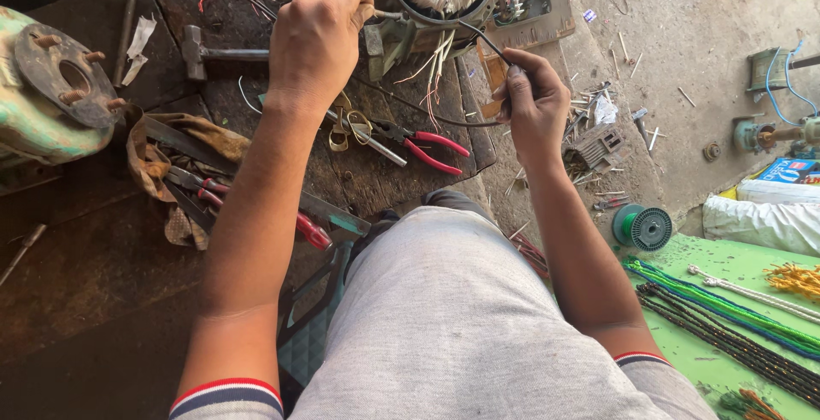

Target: The person works at a cluttered workbench on an electric motor, cutting and stripping insulation from copper wires by hand and with pliers, repositioning the motor housing, and arranging the motor's lead wires near the wound stator. They handle the motor body, pull and sort wires, and set tools down on the bench.

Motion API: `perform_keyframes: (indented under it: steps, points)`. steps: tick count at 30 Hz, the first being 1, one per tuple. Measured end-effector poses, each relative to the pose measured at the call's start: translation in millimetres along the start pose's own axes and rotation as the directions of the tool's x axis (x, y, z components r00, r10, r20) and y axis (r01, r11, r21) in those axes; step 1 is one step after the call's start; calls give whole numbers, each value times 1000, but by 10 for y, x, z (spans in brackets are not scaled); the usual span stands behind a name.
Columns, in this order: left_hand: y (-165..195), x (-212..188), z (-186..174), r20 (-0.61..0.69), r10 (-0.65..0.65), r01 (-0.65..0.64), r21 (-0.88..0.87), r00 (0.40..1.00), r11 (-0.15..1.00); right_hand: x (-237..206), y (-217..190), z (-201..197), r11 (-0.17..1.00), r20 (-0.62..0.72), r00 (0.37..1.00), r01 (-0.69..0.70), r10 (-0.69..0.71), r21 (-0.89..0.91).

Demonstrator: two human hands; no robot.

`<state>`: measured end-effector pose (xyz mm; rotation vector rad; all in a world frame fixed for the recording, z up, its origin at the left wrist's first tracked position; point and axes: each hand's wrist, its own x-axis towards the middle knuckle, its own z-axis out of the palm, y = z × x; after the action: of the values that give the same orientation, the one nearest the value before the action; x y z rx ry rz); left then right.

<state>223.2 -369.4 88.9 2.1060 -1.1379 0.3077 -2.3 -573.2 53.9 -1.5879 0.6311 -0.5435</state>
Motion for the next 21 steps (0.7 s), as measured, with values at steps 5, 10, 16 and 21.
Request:
perform_keyframes:
  steps: [5, 10, 16, 21]
  points:
    - [13, 5, -6, -8, 9, -9, -7, 1000, 1000, -5, -10, -8, 1000, -5, 1000, -12, 12, 3]
    - [21, 7, -13, -7, 6, -6, -16, 1000, 1000, -5, 18, 2, 1000, -7, 1000, -8, 8, -7]
    - [12, 3, -14, 7, 3, -3, -19, 1000, 1000, -39, 33, -31, 998, 2, 1000, 30, -30, 51]
    - [17, 4, -2, 1, 8, -8, -13, 1000, 1000, -185, 2, -21, 973, 174, 973, 177, -151, -150]
